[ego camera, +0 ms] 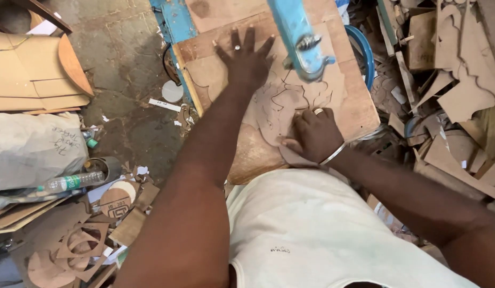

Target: The person cuts decorative shapes out of a plywood sheet on a stationary scroll saw, guiding and turning the wood by hand along drawn pattern lines while holding it flat against the saw table. The person continues cutting different pattern sections across the episode.

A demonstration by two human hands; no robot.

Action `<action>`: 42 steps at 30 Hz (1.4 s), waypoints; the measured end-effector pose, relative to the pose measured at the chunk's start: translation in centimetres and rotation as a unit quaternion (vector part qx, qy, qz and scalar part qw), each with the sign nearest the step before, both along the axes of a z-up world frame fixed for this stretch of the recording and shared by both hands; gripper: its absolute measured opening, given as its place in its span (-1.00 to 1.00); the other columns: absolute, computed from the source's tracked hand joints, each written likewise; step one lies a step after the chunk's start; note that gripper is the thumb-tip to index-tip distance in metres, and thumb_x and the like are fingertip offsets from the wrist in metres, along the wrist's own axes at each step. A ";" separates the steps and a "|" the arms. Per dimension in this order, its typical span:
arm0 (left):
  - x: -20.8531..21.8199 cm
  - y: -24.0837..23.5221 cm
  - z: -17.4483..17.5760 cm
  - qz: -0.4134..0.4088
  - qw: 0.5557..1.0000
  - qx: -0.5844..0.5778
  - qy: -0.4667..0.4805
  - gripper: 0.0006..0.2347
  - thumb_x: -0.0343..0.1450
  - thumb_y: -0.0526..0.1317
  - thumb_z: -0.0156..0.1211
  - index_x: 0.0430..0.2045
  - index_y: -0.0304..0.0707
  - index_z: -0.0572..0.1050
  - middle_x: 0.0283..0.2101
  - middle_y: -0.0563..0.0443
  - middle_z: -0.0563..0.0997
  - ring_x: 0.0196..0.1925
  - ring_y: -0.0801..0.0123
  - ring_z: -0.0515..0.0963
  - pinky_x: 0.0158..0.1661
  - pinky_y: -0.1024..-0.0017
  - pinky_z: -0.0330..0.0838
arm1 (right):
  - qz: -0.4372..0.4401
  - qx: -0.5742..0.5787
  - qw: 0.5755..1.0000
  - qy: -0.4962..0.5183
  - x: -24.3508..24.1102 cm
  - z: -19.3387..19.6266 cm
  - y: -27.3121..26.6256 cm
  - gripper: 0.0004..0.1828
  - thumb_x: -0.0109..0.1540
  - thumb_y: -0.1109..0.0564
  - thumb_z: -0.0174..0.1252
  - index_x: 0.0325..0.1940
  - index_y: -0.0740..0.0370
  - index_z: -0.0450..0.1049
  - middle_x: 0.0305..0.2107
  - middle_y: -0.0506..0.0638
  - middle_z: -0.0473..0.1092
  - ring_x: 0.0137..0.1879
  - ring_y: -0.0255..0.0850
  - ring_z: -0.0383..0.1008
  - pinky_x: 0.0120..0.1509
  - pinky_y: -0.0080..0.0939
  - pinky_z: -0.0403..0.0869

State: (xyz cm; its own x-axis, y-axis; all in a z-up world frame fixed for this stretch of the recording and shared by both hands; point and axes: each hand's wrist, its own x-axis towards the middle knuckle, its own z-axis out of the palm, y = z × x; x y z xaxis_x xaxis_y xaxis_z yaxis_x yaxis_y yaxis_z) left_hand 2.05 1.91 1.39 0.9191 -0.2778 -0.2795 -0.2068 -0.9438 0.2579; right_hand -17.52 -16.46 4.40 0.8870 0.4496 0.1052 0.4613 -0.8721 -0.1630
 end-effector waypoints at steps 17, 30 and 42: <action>-0.6 -0.1 0.5 -0.067 0.995 -0.030 -0.070 -0.54 0.56 0.20 -0.25 0.43 0.50 0.12 0.59 0.05 -0.07 0.61 -0.09 -0.27 0.34 -0.51 -0.58 | -0.135 -0.050 0.989 0.043 4.3 -1.9 -0.4 -0.18 0.36 -0.29 -0.02 0.58 0.23 0.13 0.41 0.30 0.12 0.54 0.29 -0.04 0.47 0.54 -0.14; -0.9 -0.3 0.5 -0.067 0.996 -0.015 -0.066 -0.53 0.56 0.19 -0.28 0.45 0.51 0.07 0.60 0.08 -0.09 0.61 -0.11 -0.28 0.33 -0.54 -0.54 | -0.119 -0.057 0.991 0.025 3.9 -1.9 -0.7 -0.19 0.38 -0.29 -0.04 0.60 0.21 0.15 0.42 0.31 0.11 0.52 0.28 -0.03 0.46 0.55 -0.15; -1.6 -0.4 1.0 -0.056 0.997 -0.014 -0.056 -0.51 0.57 0.21 -0.30 0.48 0.47 0.04 0.61 0.08 -0.14 0.62 -0.08 -0.30 0.37 -0.50 -0.55 | -0.111 -0.054 0.992 0.034 4.0 -2.5 -1.6 -0.21 0.35 -0.28 -0.02 0.58 0.15 0.17 0.49 0.24 -0.01 0.54 0.26 -0.08 0.48 0.52 -0.16</action>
